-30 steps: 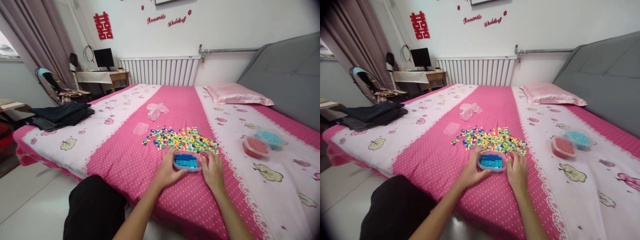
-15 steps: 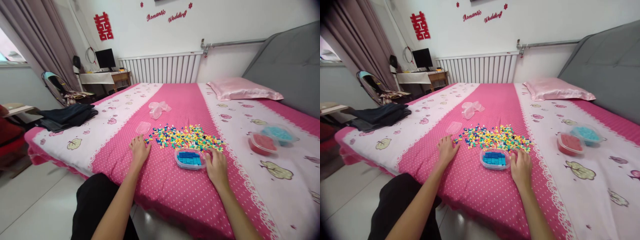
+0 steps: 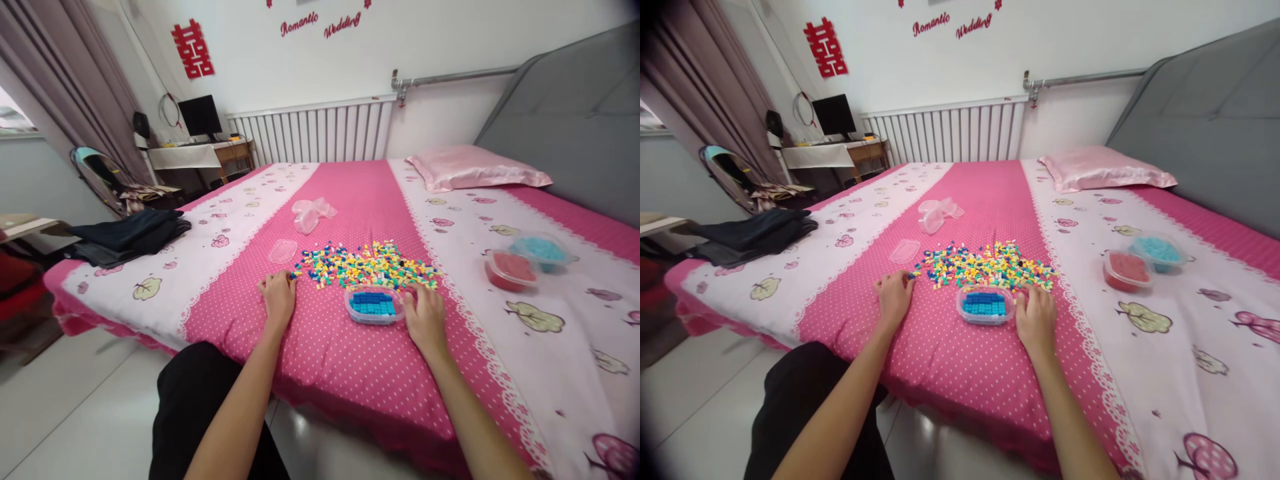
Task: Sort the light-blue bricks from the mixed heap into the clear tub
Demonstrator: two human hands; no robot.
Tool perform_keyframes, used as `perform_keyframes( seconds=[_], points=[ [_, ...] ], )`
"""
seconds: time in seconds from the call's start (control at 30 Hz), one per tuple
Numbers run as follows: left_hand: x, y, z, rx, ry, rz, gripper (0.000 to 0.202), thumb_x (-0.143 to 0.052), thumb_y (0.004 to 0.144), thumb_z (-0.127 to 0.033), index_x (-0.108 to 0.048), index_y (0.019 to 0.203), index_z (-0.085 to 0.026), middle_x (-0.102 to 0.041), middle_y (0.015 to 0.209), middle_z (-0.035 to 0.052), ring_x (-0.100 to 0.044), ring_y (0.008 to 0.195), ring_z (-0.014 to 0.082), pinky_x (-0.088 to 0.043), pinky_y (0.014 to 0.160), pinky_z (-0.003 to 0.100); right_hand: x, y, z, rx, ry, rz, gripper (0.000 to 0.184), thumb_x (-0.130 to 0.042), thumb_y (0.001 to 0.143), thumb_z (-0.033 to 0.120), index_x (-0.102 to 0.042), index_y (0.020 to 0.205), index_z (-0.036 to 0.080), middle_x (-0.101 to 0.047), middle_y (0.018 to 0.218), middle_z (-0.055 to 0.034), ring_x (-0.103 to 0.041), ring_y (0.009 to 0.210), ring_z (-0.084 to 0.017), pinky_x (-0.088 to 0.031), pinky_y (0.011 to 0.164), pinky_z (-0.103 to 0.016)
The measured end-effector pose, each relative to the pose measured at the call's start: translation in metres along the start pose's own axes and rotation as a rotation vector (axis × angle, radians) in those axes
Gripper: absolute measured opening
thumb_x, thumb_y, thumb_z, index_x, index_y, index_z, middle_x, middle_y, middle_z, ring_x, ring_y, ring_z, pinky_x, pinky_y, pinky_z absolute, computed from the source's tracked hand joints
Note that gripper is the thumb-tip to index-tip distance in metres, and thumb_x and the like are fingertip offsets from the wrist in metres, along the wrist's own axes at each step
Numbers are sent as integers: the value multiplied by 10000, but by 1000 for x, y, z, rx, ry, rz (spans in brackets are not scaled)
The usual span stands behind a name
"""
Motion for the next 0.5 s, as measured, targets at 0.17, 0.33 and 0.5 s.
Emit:
perform_keyframes(
  seconds=[0.17,0.33,0.5],
  points=[
    [1,-1,-5,-32,23,6,222,-502,952,-298,-666,1053,-188,-725,1073,116,-575,1108,309,-338,1010,481,1,0,3,-13,-14,4,374,-627,961,390,-600,1269,180,-623,1277,-93,-637,1091,-232,-555,917,-463],
    [1,1,-10,-98,19,29,241,-512,955,-315,-652,1107,-191,-725,1087,112,-571,1109,312,-320,1026,488,4,1,9,-11,-25,-8,378,-628,960,391,-598,1273,181,-622,1280,-94,-638,1088,-231,-557,912,-460],
    [3,1,-12,-132,16,46,245,-475,974,-310,-661,1090,-200,-722,1116,111,-560,1100,301,-307,1026,483,11,2,14,-17,-17,-28,386,-629,959,392,-594,1282,183,-613,1297,-97,-632,1107,-238,-552,924,-469]
  ],
)
Point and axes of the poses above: each hand's wrist, its own y-axis towards the middle knuckle, its own x-axis out of the back of the hand, z = x × y, the point moved 7 cm from there along y, towards the middle knuckle
